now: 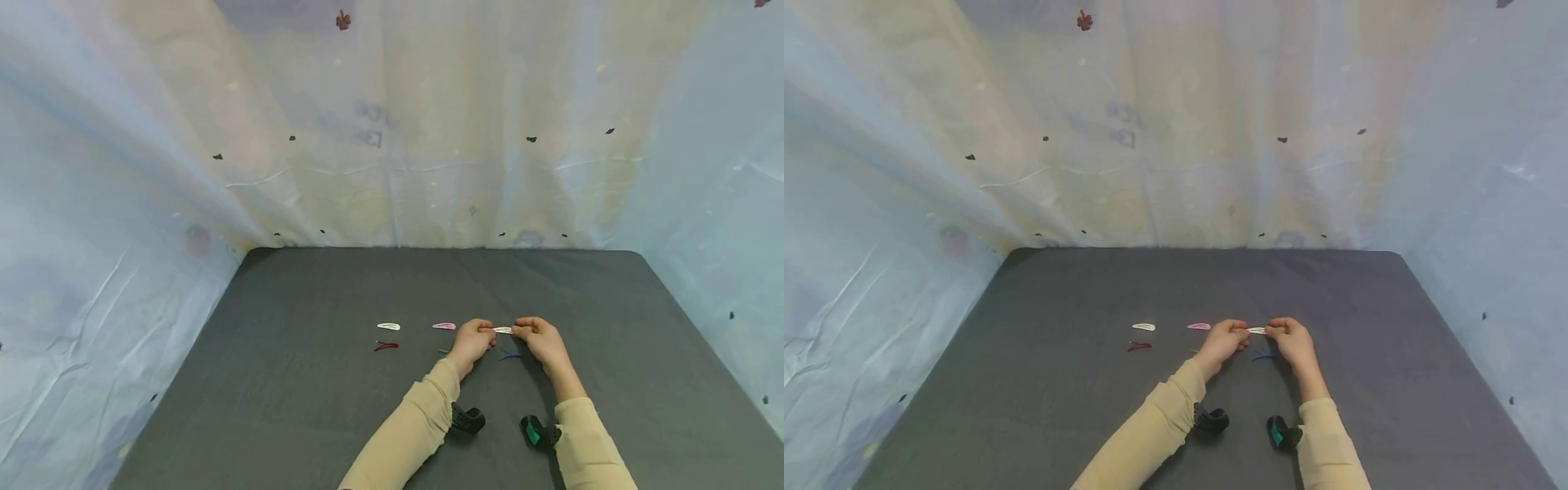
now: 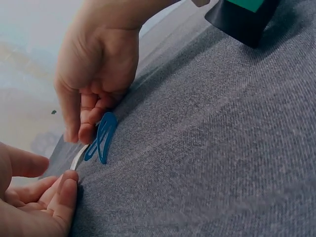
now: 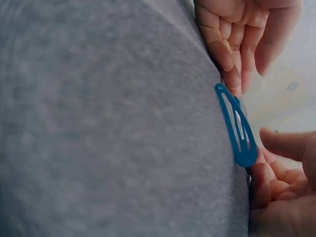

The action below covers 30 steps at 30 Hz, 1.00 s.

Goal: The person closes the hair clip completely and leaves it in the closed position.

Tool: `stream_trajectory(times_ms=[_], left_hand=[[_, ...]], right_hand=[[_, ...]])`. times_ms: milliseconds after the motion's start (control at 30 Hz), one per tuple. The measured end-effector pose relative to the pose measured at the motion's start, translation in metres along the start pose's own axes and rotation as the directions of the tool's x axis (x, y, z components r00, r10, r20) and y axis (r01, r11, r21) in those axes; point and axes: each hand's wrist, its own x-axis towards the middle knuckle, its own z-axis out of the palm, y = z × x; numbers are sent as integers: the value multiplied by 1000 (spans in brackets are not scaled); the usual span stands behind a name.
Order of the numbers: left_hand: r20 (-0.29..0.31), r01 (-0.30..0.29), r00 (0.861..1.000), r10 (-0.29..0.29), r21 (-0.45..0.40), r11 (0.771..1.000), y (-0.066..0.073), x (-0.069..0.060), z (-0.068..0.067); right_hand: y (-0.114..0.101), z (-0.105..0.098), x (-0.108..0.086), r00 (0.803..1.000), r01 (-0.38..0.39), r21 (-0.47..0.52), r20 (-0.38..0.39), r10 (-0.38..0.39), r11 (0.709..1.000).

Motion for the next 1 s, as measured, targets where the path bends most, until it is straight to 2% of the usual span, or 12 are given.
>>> stream_trajectory(times_ms=[167,400,533,667,800,900,1000], left_hand=[[35,-14,999,14,-3,1000,0,1,-5],[112,-42,992,51,-80,996,2,4,-20],[138,-88,986,94,-50,995,10,0,-34],[162,-170,973,162,34,985,19,-7,-51],[174,-252,959,222,176,952,28,-19,-70],[194,-308,946,261,274,911,32,-29,-83],[223,-371,925,309,341,864,34,-37,-97]], right_hand=[[-6,-2,0,999,9,18,45,-10,1000],[-19,-5,-6,998,62,-42,13,-62,997],[-28,-4,-10,995,101,-73,-8,-102,992],[-38,0,-15,989,149,-67,-7,-150,987],[-50,5,-25,979,201,-48,3,-201,978],[-59,9,-34,973,230,-37,-3,-230,973],[-68,17,-43,967,252,-21,-21,-252,968]])
